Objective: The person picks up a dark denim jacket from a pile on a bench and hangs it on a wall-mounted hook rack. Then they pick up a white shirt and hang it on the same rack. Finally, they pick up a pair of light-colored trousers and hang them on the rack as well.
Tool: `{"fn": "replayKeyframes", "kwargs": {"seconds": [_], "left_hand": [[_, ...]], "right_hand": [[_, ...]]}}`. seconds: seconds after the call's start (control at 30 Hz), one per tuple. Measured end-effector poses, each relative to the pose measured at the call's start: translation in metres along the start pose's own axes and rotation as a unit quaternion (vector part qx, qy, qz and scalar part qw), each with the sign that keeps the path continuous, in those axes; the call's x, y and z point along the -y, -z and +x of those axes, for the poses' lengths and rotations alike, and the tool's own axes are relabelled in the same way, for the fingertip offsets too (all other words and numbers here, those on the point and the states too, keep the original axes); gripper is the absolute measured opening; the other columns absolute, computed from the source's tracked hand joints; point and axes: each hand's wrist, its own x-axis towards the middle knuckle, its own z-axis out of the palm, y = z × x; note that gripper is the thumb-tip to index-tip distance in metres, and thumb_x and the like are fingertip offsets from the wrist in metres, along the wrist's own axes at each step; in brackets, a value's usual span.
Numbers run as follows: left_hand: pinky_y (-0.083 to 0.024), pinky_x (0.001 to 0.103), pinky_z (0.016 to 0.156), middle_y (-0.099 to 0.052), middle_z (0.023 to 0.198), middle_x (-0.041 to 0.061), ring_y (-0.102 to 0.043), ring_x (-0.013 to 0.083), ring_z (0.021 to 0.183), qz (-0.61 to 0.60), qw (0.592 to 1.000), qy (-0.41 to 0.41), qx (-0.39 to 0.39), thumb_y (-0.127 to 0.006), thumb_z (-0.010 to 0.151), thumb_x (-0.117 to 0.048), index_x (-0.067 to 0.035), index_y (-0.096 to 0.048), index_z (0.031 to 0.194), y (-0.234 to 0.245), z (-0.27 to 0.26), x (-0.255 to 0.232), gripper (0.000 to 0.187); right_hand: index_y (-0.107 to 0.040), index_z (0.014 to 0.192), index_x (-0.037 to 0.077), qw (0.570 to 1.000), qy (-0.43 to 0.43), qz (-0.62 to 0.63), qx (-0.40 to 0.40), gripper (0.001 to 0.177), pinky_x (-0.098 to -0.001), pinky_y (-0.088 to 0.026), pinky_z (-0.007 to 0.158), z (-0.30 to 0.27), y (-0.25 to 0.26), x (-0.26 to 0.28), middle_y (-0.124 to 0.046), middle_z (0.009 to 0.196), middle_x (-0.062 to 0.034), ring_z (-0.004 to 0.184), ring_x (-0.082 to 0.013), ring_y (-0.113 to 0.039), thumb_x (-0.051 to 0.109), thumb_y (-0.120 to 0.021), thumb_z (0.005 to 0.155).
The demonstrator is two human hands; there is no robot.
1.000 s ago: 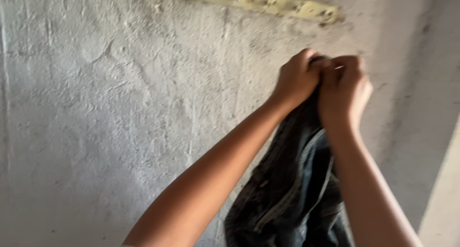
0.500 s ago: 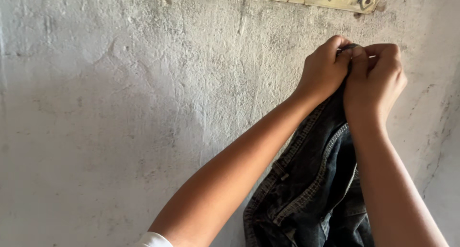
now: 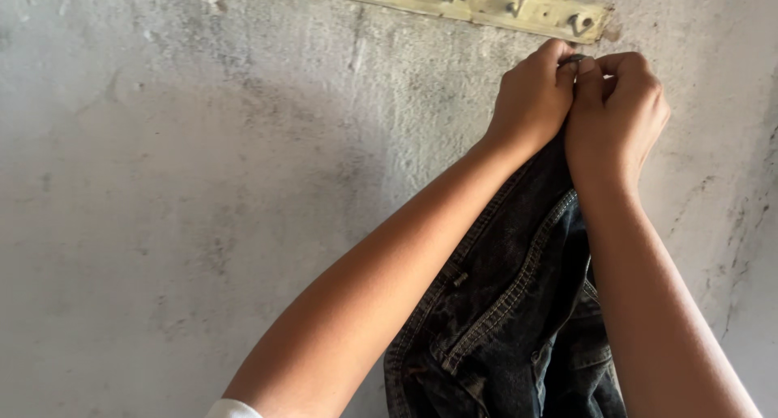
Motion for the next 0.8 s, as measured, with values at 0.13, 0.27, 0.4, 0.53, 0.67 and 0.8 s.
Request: {"fn": "replayKeyframes", "kwargs": {"seconds": [0.13,0.27,0.4,0.53,0.67,0.8], "left_hand": [[-0.059,0.045,0.084,-0.078,0.100,0.017,-0.076,0.0356,0.094,0.015,1.000,-0.004,-0.012,-0.057,0.097,-0.021,-0.005,-0.069,0.110,-0.021,0.007,0.011,0.024],[-0.057,0.047,0.085,-0.076,0.102,0.019,-0.073,0.0394,0.098,0.006,0.999,-0.018,-0.031,-0.059,0.095,-0.020,-0.005,-0.069,0.110,-0.037,0.008,0.021,0.023],[-0.056,0.049,0.084,-0.074,0.102,0.021,-0.072,0.0408,0.097,0.012,0.999,-0.024,-0.027,-0.059,0.095,-0.019,-0.004,-0.067,0.113,-0.047,0.010,0.028,0.024],[-0.057,0.048,0.082,-0.076,0.098,0.019,-0.073,0.0381,0.094,0.010,1.000,0.006,0.004,-0.058,0.096,-0.018,-0.004,-0.068,0.107,-0.053,0.011,0.032,0.020],[-0.056,0.048,0.082,-0.076,0.097,0.020,-0.072,0.0390,0.093,0.027,1.000,0.001,0.003,-0.058,0.096,-0.016,-0.004,-0.068,0.105,-0.061,0.015,0.034,0.019],[-0.056,0.048,0.081,-0.075,0.095,0.019,-0.073,0.0384,0.091,0.041,0.999,0.000,0.012,-0.057,0.096,-0.017,-0.004,-0.068,0.104,-0.069,0.018,0.036,0.019]], "right_hand": [[-0.070,0.100,0.001,1.000,-0.016,-0.001,-0.010,0.019,-0.0428,-0.052,0.072,0.006,-0.004,-0.015,-0.072,0.085,-0.0138,0.076,-0.0277,-0.067,0.019,-0.073,0.105],[-0.067,0.102,0.000,0.999,-0.036,0.021,-0.014,0.020,-0.0419,-0.052,0.071,0.008,-0.009,-0.029,-0.072,0.086,-0.0131,0.076,-0.0280,-0.068,0.019,-0.070,0.103],[-0.066,0.103,0.000,0.998,-0.065,-0.002,-0.006,0.022,-0.0428,-0.052,0.071,0.013,-0.016,-0.042,-0.072,0.086,-0.0151,0.075,-0.0293,-0.068,0.022,-0.069,0.102],[-0.064,0.104,0.000,0.995,-0.102,0.013,0.016,0.023,-0.0434,-0.053,0.071,0.014,-0.021,-0.053,-0.072,0.084,-0.0159,0.074,-0.0307,-0.068,0.023,-0.065,0.103],[-0.064,0.105,-0.001,0.997,-0.078,0.007,0.004,0.023,-0.0449,-0.053,0.073,0.017,-0.026,-0.064,-0.072,0.087,-0.0179,0.078,-0.0332,-0.070,0.022,-0.064,0.103],[-0.065,0.104,-0.001,0.997,-0.072,0.007,0.002,0.024,-0.0462,-0.052,0.076,0.019,-0.029,-0.078,-0.073,0.089,-0.0192,0.080,-0.0356,-0.070,0.024,-0.064,0.103]]}}
